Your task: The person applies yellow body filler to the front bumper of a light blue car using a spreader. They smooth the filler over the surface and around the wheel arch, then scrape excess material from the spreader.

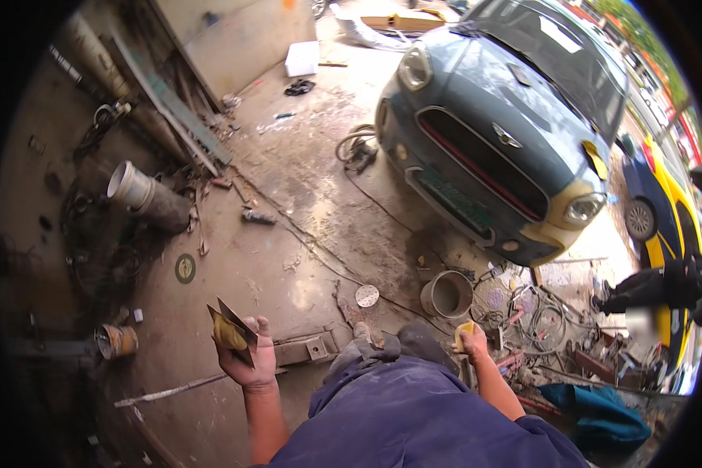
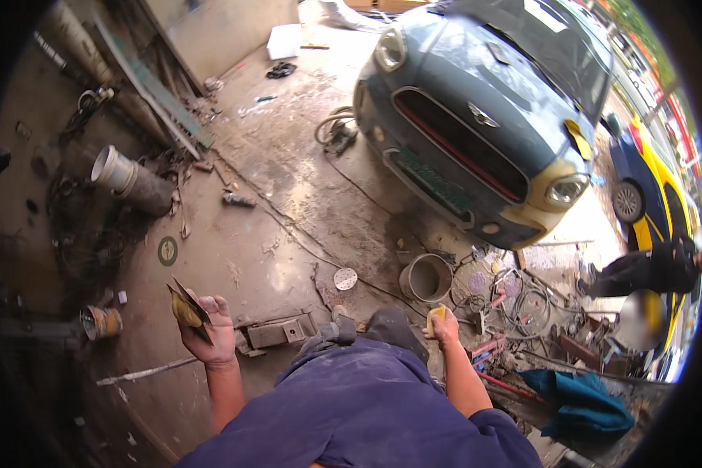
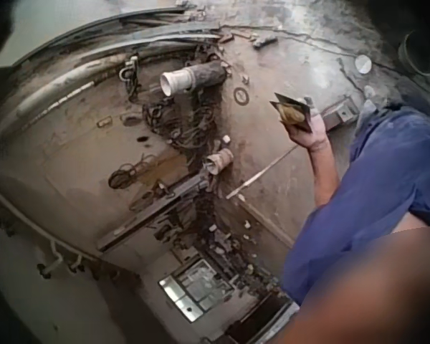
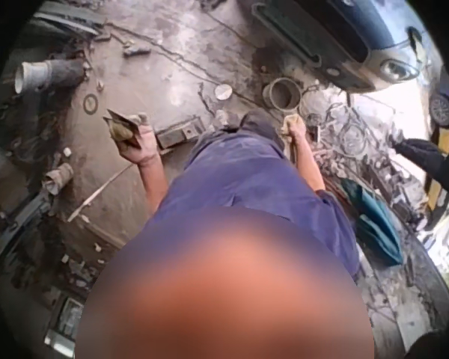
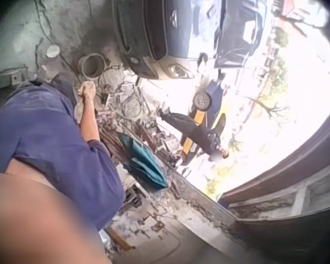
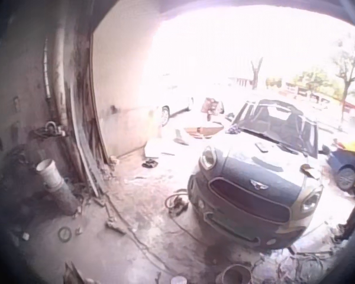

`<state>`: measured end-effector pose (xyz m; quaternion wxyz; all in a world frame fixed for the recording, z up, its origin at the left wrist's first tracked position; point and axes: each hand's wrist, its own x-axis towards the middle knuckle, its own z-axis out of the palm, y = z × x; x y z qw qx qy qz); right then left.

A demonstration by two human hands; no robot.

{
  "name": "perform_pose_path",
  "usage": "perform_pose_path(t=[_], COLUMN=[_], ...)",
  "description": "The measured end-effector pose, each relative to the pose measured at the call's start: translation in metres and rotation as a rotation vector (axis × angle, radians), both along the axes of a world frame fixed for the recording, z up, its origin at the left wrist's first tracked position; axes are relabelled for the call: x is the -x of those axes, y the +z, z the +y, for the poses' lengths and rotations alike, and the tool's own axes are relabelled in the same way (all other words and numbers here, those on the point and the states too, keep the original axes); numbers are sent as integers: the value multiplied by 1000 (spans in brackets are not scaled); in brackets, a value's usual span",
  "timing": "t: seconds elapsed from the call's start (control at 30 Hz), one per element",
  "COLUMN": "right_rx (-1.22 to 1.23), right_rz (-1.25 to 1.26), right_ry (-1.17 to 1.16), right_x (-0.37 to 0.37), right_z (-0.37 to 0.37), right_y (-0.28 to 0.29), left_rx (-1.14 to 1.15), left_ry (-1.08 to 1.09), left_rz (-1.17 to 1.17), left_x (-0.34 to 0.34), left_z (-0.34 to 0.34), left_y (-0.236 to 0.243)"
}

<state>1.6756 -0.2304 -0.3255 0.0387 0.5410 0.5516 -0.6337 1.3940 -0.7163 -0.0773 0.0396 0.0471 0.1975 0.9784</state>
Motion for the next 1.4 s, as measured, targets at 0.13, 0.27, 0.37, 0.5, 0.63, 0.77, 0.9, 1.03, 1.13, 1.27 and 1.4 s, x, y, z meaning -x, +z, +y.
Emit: perform_pose_path(t=[0.13,0.27,0.37,0.5,0.63,0.77,0.9,1.03,1.13,1.27,1.4], right_rx=[-238,-248,-378,-137,-136,370,388,357,386,302,93], right_rz=[-326,-422,-263,-66,355,631,736,781,748,777,512], right_ry=[341,549,777,663,740,509,436,338,307,211,110], right_x=[36,88,171,335,543,708,814,873,907,951,986], right_z=[-10,3,15,3,-47,-81,-90,-77,-53,-34,-5], right_y=[13,6,-18,-33,15,108,178,200,193,150,75], left_rx=[4,-33,-10,23,90,161,133,90,115,121,61], left_ry=[88,181,281,330,404,305,317,243,165,19,-127], left_rz=[75,38,16,109,49,103,63,101,84,66,75], left_x=[13,22,43,101,204,317,420,499,555,655,793], left_z=[-29,-44,-55,-65,-59,-43,-28,-12,1,19,45], left_y=[-8,-21,-33,-44,-26,8,28,23,9,-11,-28])
